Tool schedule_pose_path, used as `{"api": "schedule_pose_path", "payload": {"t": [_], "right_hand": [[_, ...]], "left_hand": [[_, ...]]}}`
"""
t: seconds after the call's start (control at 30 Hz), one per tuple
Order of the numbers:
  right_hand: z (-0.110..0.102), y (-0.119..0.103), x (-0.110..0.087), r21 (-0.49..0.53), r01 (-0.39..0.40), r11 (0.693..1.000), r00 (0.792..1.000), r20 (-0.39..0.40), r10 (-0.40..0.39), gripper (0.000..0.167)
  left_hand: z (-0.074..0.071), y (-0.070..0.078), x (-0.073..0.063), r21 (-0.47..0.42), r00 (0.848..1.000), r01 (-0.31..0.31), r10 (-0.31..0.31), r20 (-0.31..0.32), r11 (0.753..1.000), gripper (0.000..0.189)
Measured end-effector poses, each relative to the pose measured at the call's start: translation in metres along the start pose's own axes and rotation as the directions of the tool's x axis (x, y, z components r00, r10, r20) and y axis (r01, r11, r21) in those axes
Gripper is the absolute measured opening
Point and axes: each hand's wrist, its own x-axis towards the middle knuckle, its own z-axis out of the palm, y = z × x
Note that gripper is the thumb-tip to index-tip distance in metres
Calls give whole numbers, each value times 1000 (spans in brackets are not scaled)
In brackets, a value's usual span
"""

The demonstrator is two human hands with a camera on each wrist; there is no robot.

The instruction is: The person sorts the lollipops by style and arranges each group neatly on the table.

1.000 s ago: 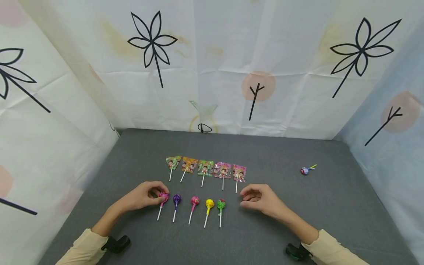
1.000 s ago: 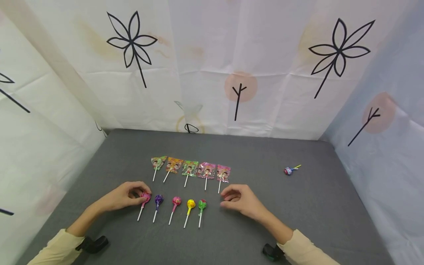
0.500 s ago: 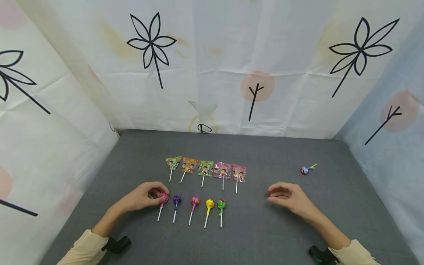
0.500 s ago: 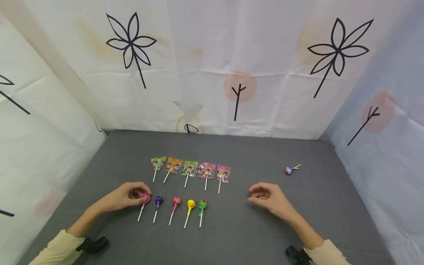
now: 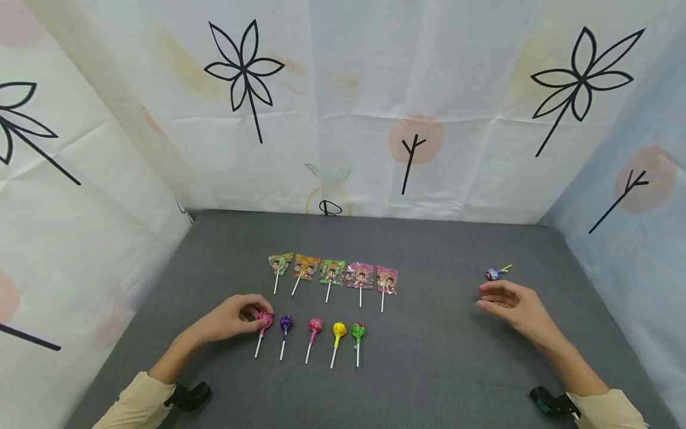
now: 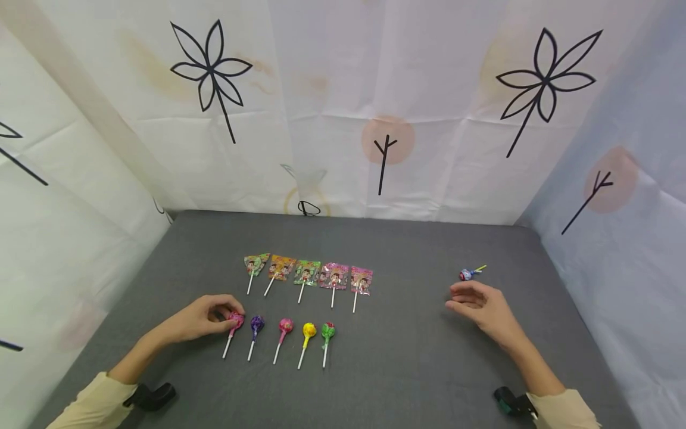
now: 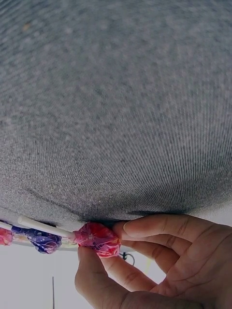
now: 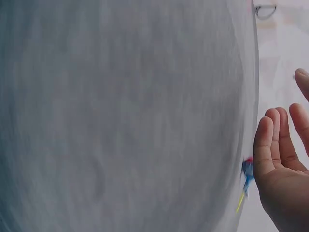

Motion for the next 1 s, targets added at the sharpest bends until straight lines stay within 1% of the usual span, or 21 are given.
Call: {"api": "schedule_pose_path", "payload": {"t": [0.13,0.27,0.37,0.5,0.6,0.73,1.0], "right_hand": [[-12,6,1,-20,3,1000,998,-56,-4,37],[-21,12,3,-33,-17,999,993,-116,13,40],[-26,15,6,-69,-29,997,989,-147,19,43],[-32,19,12,-141,-48,989,985,-173,23,48],[-34,22,17,-192,-85,978,980,-192,47,52],[-34,25,23,-218,-118,969,974,-215,70,55],[-32,25,32,-260,-131,957,968,-241,67,51]], "left_hand": [[0,0,0,-1,1000,7,-7,1,1000,17],[0,-1,0,3,1000,12,-12,2,1000,17],[0,-1,0,10,1000,11,-11,2,1000,17],[0,-1,0,12,1000,15,-15,2,1000,17],[0,-1,0,12,1000,13,-13,3,1000,17],[0,-2,0,2,1000,2,-2,4,1000,17],[-1,-1,0,3,1000,0,0,3,1000,17]]}}
